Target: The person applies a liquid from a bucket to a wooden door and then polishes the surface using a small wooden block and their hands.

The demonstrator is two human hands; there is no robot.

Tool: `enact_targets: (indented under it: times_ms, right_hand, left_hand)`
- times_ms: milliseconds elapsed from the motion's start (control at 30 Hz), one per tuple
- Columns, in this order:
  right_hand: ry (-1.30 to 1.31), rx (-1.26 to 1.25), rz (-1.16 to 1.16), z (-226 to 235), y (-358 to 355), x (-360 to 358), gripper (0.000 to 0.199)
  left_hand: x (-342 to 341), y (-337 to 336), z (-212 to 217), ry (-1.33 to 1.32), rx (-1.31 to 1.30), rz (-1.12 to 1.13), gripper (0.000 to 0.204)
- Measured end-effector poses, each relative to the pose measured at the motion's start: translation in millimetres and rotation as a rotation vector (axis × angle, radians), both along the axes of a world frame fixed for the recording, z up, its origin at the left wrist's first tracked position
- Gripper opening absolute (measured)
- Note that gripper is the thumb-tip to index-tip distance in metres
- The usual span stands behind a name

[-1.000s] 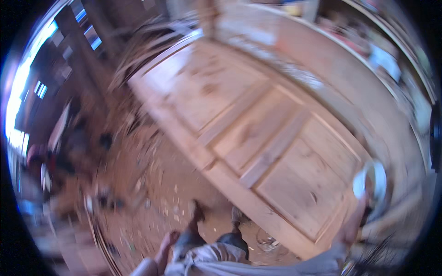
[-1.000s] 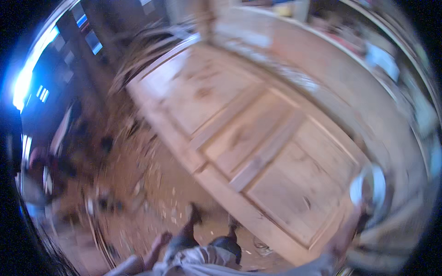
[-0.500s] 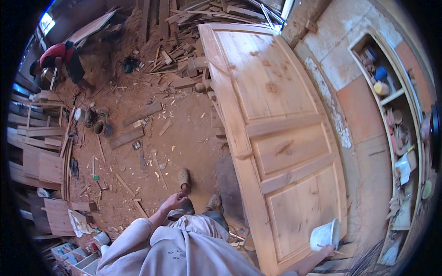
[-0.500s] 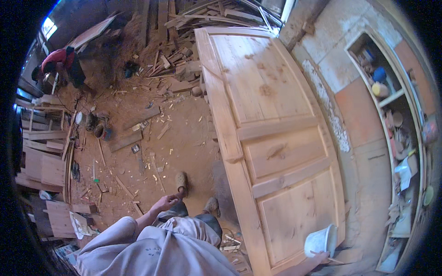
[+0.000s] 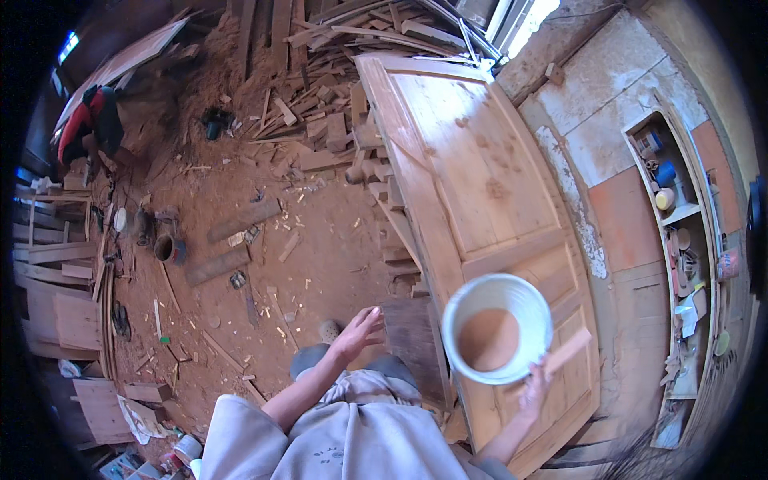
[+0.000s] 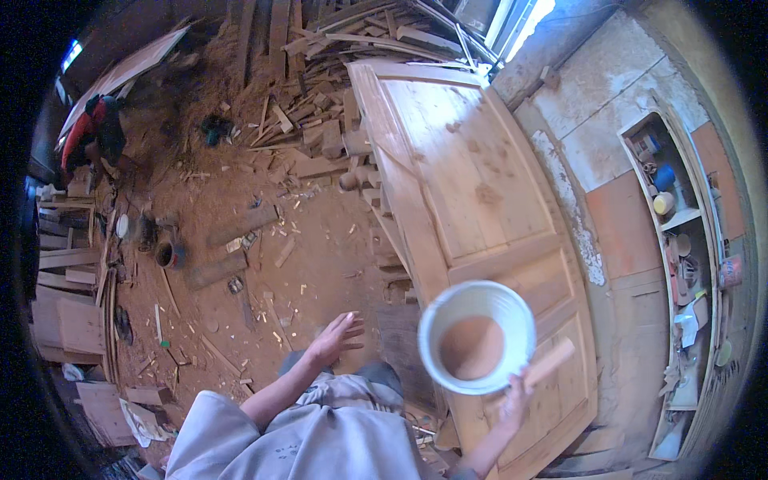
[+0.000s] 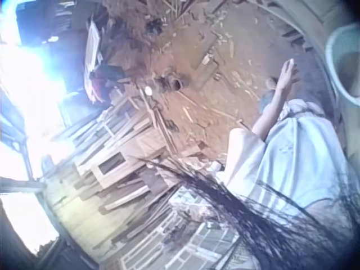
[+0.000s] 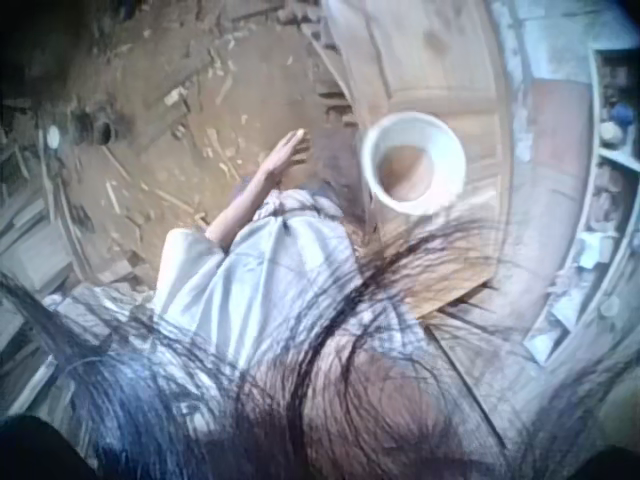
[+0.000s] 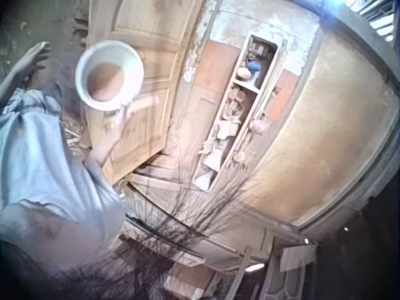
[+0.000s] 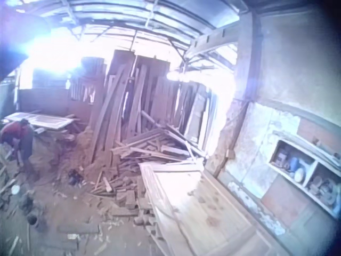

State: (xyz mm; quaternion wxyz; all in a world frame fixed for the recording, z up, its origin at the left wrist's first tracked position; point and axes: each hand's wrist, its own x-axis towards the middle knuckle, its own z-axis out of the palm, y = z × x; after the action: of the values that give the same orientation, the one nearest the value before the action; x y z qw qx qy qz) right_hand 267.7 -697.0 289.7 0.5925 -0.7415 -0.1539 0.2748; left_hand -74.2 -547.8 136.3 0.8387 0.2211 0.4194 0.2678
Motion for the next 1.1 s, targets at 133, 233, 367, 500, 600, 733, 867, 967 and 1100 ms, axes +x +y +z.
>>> enact_targets:
  times_ms: [133, 233, 367, 500, 600, 733, 867, 967, 1100]
  right_hand:
    - [0.231, -0.003, 0.377, -51, 87, -61, 0.043]
    - [0.171, 0.089, 0.669, -84, 151, -113, 0.021]
    - [0.129, -0.003, 1.025, -103, 228, -158, 0.017]
    - [0.208, -0.158, 1.208, -138, 287, -153, 0.019]
    - [0.343, -0.174, 0.967, -163, 339, -128, 0.037]
    - [0.083, -0.483, 0.665, -268, 382, -53, 0.058]
    - [-0.756, -0.432, 0.478, -247, 466, -63, 0.052]
    - [-0.838, -0.475, 0.444, -235, 507, -76, 0.056]
    - [-0.913, -0.646, 0.484, -235, 531, -74, 0.06]
  left_hand:
    - [-25, 28, 6, 0.013, -0.091, 0.114, 0.069]
    - [-69, 41, 5, -0.164, -0.279, 0.353, 0.062]
    - [-108, 59, -35, -0.023, -0.247, 0.466, 0.05]
    - [-99, 98, -83, 0.286, -0.234, 0.474, 0.045]
    - [-84, 143, -113, 0.391, -0.256, 0.474, 0.037]
    - [-55, 206, -135, 0.604, -0.326, 0.519, 0.039]
    - [-54, 249, -163, 0.568, -0.267, 0.728, 0.042]
    - [-56, 269, -177, 0.627, -0.222, 0.712, 0.039]
    - [-36, 308, -146, 0.671, -0.332, 0.732, 0.034]
